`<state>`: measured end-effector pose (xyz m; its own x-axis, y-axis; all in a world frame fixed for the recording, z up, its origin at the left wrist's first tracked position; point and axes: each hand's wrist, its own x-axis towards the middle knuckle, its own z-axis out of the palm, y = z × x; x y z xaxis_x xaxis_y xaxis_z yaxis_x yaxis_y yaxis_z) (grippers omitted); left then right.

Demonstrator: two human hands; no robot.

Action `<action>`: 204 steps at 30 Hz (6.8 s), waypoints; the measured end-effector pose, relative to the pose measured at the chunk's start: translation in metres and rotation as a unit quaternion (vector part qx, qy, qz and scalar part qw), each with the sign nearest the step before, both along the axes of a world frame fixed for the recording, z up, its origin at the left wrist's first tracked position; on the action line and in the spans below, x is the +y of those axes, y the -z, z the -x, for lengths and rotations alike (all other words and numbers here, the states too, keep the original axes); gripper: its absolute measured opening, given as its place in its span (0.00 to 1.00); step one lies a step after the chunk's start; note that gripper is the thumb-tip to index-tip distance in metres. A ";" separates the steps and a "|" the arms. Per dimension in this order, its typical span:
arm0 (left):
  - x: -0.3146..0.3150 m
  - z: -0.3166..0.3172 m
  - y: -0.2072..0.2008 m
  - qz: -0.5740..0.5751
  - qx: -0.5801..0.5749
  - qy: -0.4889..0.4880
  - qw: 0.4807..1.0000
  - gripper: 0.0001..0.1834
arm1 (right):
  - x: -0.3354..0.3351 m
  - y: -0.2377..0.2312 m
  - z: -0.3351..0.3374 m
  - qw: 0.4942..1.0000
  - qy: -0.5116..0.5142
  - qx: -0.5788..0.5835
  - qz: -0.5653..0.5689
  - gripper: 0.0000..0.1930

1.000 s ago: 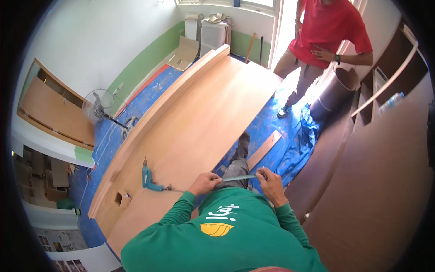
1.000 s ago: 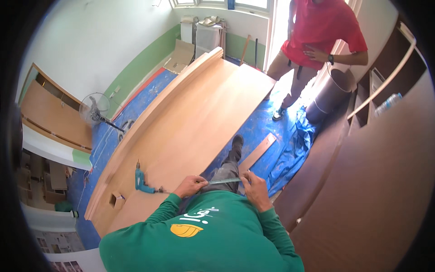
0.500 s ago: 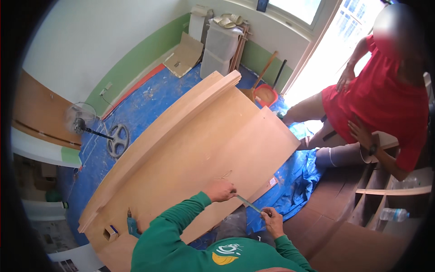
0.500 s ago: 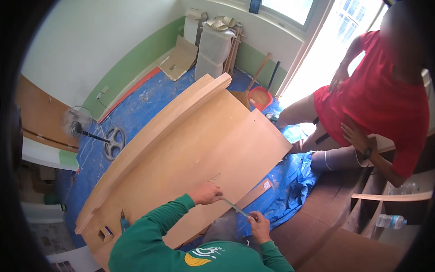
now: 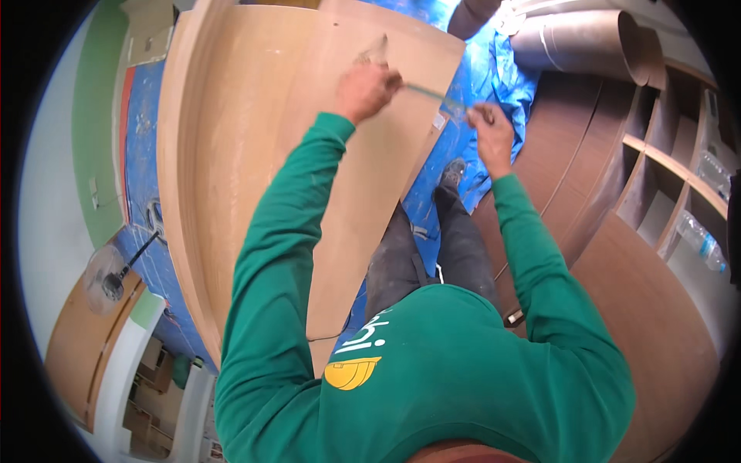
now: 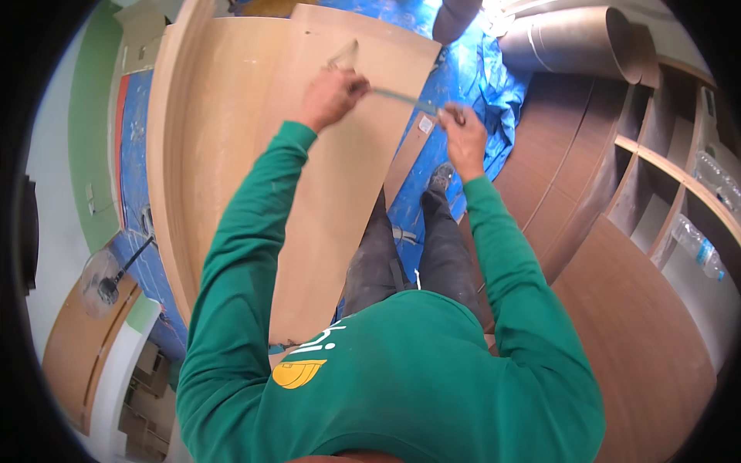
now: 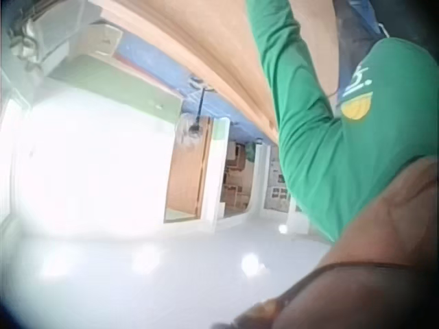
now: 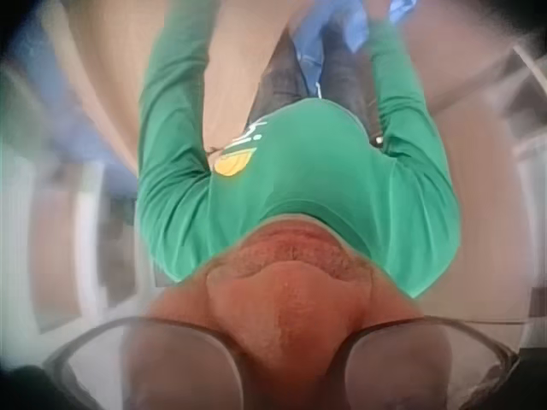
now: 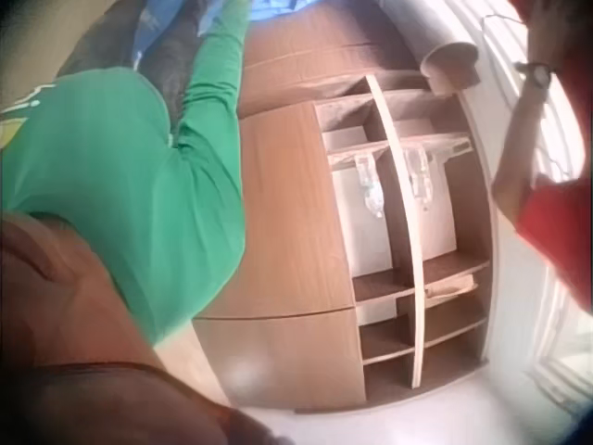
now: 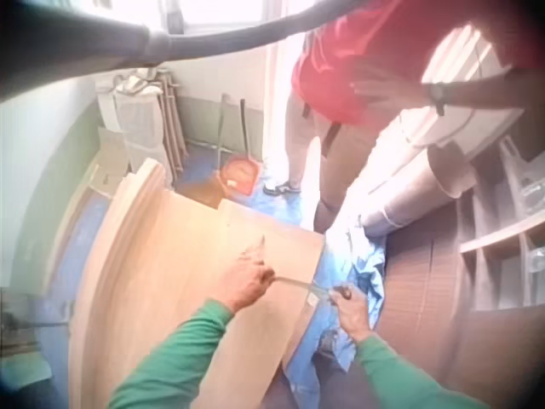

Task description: The person measures and marks a large curved wooden panel using a tape measure and pencil. They then use a power drill to secure the panel to a structure and a circular saw to trim the edges. The person works on a construction site with blue protective sheeting on the floor.

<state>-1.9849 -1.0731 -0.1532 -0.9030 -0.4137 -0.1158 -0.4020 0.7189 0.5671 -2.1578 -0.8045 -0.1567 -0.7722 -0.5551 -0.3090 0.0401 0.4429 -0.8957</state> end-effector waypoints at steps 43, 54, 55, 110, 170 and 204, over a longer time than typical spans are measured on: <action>-0.061 0.104 0.041 0.263 0.104 -0.081 0.956 0.08 | -0.136 0.049 0.053 0.987 -0.030 0.138 0.073 0.17; -0.059 0.102 0.046 0.242 0.115 -0.095 0.959 0.08 | -0.146 0.071 0.048 0.976 0.002 0.204 0.079 0.09; -0.060 0.102 0.047 0.250 0.126 -0.093 0.956 0.08 | -0.146 0.070 0.047 0.966 -0.018 0.252 0.044 0.08; -0.059 0.100 0.049 0.249 0.135 -0.101 0.954 0.06 | -0.157 0.079 0.043 0.934 -0.046 0.350 0.044 0.08; 0.165 -0.416 0.001 0.148 -0.074 -0.769 0.617 0.42 | -0.357 0.055 -0.293 0.597 -0.712 0.366 0.056 0.13; 0.948 -0.192 -0.019 -0.334 0.003 -0.922 0.196 0.32 | 0.114 0.067 -0.125 0.516 -0.749 0.063 -0.411 0.24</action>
